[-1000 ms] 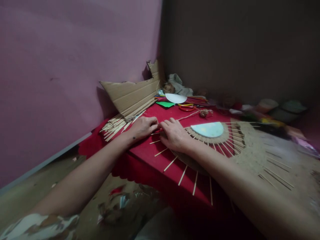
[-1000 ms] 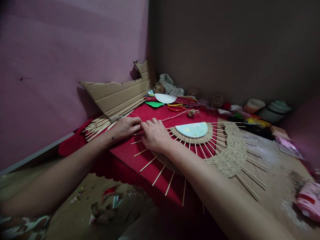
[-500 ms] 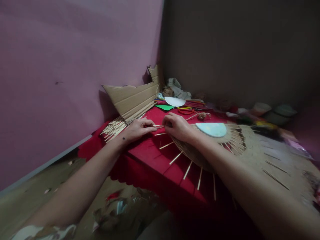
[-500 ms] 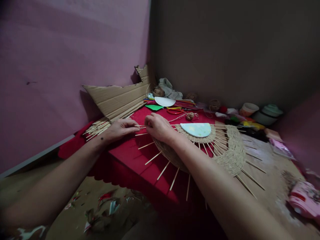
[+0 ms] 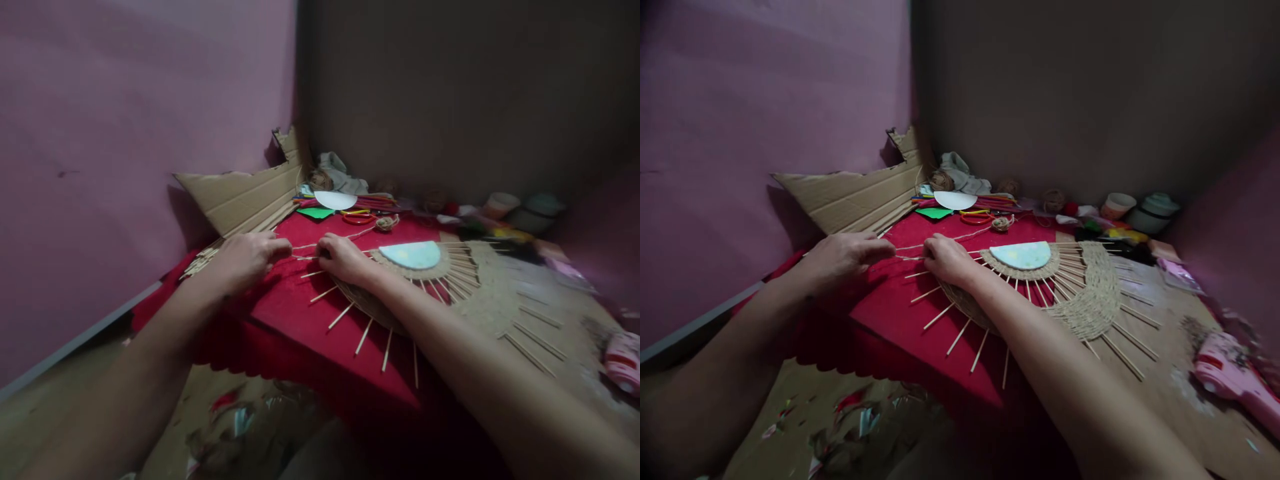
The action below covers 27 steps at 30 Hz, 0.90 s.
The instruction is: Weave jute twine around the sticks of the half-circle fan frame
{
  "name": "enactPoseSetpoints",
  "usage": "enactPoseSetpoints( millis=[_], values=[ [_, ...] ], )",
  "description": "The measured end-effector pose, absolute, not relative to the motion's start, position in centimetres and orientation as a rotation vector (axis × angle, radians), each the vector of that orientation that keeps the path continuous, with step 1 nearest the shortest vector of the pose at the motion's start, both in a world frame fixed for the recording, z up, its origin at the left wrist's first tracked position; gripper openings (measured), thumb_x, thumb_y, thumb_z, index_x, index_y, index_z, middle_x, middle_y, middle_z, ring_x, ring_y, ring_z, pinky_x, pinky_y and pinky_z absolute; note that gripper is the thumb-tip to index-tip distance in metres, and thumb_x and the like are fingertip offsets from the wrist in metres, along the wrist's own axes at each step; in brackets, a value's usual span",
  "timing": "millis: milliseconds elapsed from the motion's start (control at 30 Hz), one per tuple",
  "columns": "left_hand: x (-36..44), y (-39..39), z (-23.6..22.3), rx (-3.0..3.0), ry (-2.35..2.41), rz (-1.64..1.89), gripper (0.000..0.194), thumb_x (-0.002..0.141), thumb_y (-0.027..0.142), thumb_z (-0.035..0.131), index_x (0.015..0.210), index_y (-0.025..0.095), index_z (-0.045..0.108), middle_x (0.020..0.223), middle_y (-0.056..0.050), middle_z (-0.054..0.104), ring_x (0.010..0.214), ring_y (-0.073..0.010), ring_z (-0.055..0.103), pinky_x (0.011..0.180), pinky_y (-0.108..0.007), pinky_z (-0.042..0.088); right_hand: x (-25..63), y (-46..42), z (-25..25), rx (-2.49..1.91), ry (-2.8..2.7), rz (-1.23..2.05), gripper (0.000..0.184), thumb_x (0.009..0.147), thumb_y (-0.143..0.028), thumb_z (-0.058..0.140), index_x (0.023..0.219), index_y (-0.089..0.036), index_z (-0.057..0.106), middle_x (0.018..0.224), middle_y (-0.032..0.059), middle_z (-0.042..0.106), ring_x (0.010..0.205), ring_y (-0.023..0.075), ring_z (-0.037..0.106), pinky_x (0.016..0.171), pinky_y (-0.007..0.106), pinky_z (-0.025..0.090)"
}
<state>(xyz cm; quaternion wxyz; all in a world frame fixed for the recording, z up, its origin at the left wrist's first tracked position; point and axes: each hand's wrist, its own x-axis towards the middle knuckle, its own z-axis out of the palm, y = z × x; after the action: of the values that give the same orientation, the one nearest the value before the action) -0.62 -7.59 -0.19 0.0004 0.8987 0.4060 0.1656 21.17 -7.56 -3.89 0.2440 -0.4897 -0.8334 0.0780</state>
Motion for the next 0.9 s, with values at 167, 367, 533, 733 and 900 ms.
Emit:
enactPoseSetpoints(
  millis=[167, 367, 533, 733, 900],
  values=[
    [1.9, -7.0, 0.4, 2.971, 0.948, 0.728, 0.024, 0.087, 0.019, 0.042, 0.085, 0.018, 0.065, 0.087, -0.005, 0.055, 0.074, -0.0137, 0.051, 0.065, -0.025, 0.038, 20.9, -8.1, -4.2, -1.332, -2.294, 0.221, 0.013, 0.074, -0.011, 0.051, 0.080, -0.016, 0.062, 0.084, 0.0036, 0.056, 0.075, 0.0145, 0.051, 0.071, 0.026, 0.040],
    [6.2, -6.1, 0.7, 2.972, 0.584, 0.787, 0.018, 0.086, 0.021, 0.047, 0.078, 0.017, 0.062, 0.093, -0.004, 0.052, 0.083, -0.0148, 0.050, 0.074, -0.027, 0.043, 21.2, -8.6, -4.1, -1.208, -2.114, 0.505, 0.010, 0.071, -0.009, 0.058, 0.079, -0.012, 0.062, 0.078, 0.0022, 0.060, 0.073, 0.0139, 0.054, 0.067, 0.024, 0.041],
    [6.6, -3.2, 0.1, 2.701, 0.932, 1.172, 0.023, 0.078, 0.022, 0.057, 0.098, 0.013, 0.060, 0.112, -0.011, 0.050, 0.090, -0.0170, 0.054, 0.080, -0.029, 0.045, 22.4, -8.7, -3.6, -1.236, -1.924, 0.586, 0.014, 0.080, -0.016, 0.057, 0.068, -0.013, 0.064, 0.075, 0.0007, 0.061, 0.073, 0.0116, 0.054, 0.074, 0.026, 0.040],
    [4.5, -3.1, -0.6, 2.383, 1.173, 0.558, 0.023, 0.076, 0.032, 0.055, 0.078, 0.013, 0.066, 0.073, -0.004, 0.065, 0.070, -0.0173, 0.058, 0.065, -0.027, 0.045, 23.2, -9.2, -3.8, -1.225, -1.577, 0.852, 0.019, 0.079, -0.028, 0.057, 0.070, -0.014, 0.067, 0.066, -0.0001, 0.063, 0.066, 0.0123, 0.054, 0.066, 0.026, 0.040],
    [4.1, -4.1, -1.7, 2.301, 1.019, 0.412, 0.038, 0.072, 0.047, 0.062, 0.093, 0.015, 0.067, 0.088, -0.007, 0.070, 0.079, -0.0205, 0.062, 0.070, -0.028, 0.046, 23.3, -9.7, -3.7, -1.051, -1.231, 1.010, 0.022, 0.077, -0.032, 0.058, 0.065, -0.015, 0.064, 0.066, 0.0016, 0.065, 0.067, 0.0122, 0.058, 0.071, 0.026, 0.044]
  ],
)
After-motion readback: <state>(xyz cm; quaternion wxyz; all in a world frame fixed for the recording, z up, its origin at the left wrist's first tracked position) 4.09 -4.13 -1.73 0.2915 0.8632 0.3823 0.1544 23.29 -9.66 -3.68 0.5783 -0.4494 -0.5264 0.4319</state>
